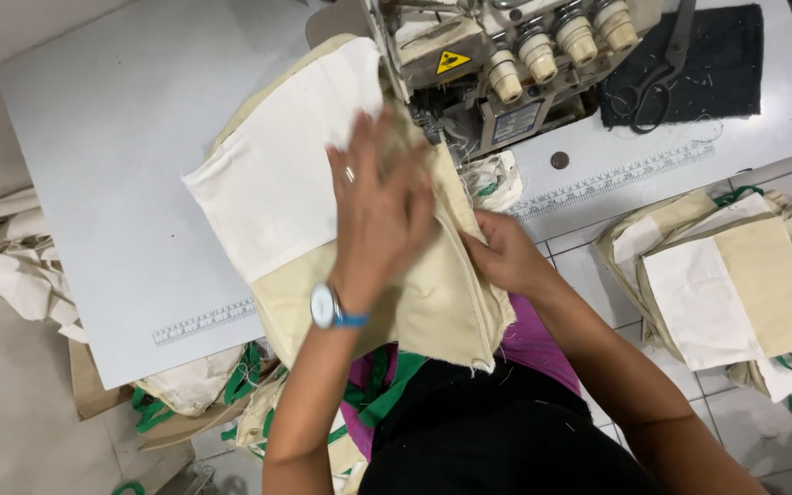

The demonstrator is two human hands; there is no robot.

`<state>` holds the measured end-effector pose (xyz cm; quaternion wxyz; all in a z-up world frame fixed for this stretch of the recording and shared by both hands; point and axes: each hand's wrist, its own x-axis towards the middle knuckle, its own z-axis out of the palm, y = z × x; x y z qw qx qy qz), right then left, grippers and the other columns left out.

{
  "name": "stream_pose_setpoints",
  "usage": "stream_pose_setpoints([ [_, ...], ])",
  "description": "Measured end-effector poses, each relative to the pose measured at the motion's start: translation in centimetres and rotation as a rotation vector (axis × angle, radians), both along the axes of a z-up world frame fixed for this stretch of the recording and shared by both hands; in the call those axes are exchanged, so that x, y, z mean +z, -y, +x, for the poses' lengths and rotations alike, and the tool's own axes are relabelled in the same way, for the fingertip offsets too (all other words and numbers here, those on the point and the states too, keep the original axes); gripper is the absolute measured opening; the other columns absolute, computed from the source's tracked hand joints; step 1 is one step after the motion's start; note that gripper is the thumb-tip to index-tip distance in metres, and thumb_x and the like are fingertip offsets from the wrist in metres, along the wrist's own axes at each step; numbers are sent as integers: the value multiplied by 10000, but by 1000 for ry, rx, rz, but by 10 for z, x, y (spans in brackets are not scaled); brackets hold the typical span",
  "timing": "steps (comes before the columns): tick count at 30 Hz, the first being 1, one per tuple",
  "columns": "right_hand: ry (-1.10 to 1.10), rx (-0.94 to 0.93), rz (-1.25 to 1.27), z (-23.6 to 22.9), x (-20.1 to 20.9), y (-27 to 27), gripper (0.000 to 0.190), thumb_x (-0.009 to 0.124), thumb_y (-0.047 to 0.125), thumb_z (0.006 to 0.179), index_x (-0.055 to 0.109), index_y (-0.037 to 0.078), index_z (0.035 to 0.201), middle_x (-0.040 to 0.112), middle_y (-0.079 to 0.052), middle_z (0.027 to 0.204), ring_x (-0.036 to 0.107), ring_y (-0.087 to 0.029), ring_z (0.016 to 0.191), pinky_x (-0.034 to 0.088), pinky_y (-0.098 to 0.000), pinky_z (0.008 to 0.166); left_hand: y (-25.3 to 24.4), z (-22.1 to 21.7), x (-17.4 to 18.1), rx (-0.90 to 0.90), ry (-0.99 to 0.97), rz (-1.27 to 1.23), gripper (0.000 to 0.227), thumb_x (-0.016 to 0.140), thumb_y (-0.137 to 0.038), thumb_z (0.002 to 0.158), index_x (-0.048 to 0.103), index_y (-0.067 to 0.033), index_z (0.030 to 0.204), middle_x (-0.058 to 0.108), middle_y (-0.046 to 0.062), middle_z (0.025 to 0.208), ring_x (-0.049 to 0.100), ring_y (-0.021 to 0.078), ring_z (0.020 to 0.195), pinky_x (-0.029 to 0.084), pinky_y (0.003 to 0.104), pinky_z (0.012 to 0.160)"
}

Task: Sewing fabric panels together to manufacture tote bags using an industrial sewing machine.

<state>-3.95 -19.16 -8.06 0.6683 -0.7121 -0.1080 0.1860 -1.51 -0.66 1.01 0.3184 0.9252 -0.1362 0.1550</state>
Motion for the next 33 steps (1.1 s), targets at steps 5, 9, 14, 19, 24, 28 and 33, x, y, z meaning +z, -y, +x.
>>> stream_pose_setpoints([
  [5, -94, -39, -48, -6, 12, 4, 297, 548, 227, 1019, 685, 0, 1154, 734, -106, 994, 662, -188, 923, 558, -377, 825, 4, -35, -23, 11, 20, 143, 394, 506, -340, 929, 737, -80, 1114, 576, 189, 1395, 439, 522, 1355, 369, 765, 1000],
  [9, -36, -91, -57, -1, 24, -2, 230, 550, 136, 1041, 688, -43, 1086, 718, -153, 838, 623, -202, 836, 539, -416, 802, 1, -30, -53, 76, 55, 51, 402, 521, -287, 871, 764, -94, 1126, 593, 169, 1406, 557, 490, 1288, 287, 689, 1131],
  [14, 2, -117, -31, 7, 6, -3, 236, 580, 177, 1050, 681, -33, 1009, 658, -134, 715, 620, -209, 729, 524, -374, 702, -11, -10, -69, 47, 43, -88, 384, 512, -203, 884, 767, -115, 1158, 617, 139, 1409, 519, 389, 1373, 40, 539, 1242],
  [19, -22, -158, 16, 17, 4, -10, 242, 580, 197, 1050, 671, -15, 979, 617, -88, 648, 610, -178, 652, 519, -307, 636, -19, 12, -69, 36, -19, -209, 362, 529, -162, 873, 781, -125, 1131, 649, 137, 1367, 521, 359, 1378, 15, 512, 1247],
  [24, 20, -224, 34, 23, -10, -16, 259, 580, 216, 1071, 657, 3, 945, 598, -76, 603, 584, -145, 599, 481, -266, 561, -28, 37, -80, 33, 19, -210, 345, 578, -170, 836, 798, -174, 1102, 682, 119, 1325, 544, 342, 1356, 25, 545, 1232],
  [28, -26, -258, 79, 30, 5, -25, 238, 585, 216, 1068, 663, 9, 980, 638, -73, 635, 599, -107, 589, 492, -226, 547, -33, 54, -75, 19, 26, -210, 315, 574, -159, 844, 797, -158, 1067, 682, 163, 1301, 537, 381, 1345, 21, 614, 1199],
  [33, -49, -232, 83, 32, 15, -29, 163, 629, 140, 1031, 675, -13, 1001, 682, -77, 699, 607, -108, 605, 525, -248, 574, -39, 72, -59, 17, -7, -198, 307, 559, -161, 822, 782, -174, 1033, 675, 170, 1292, 519, 433, 1335, 88, 760, 1121],
])
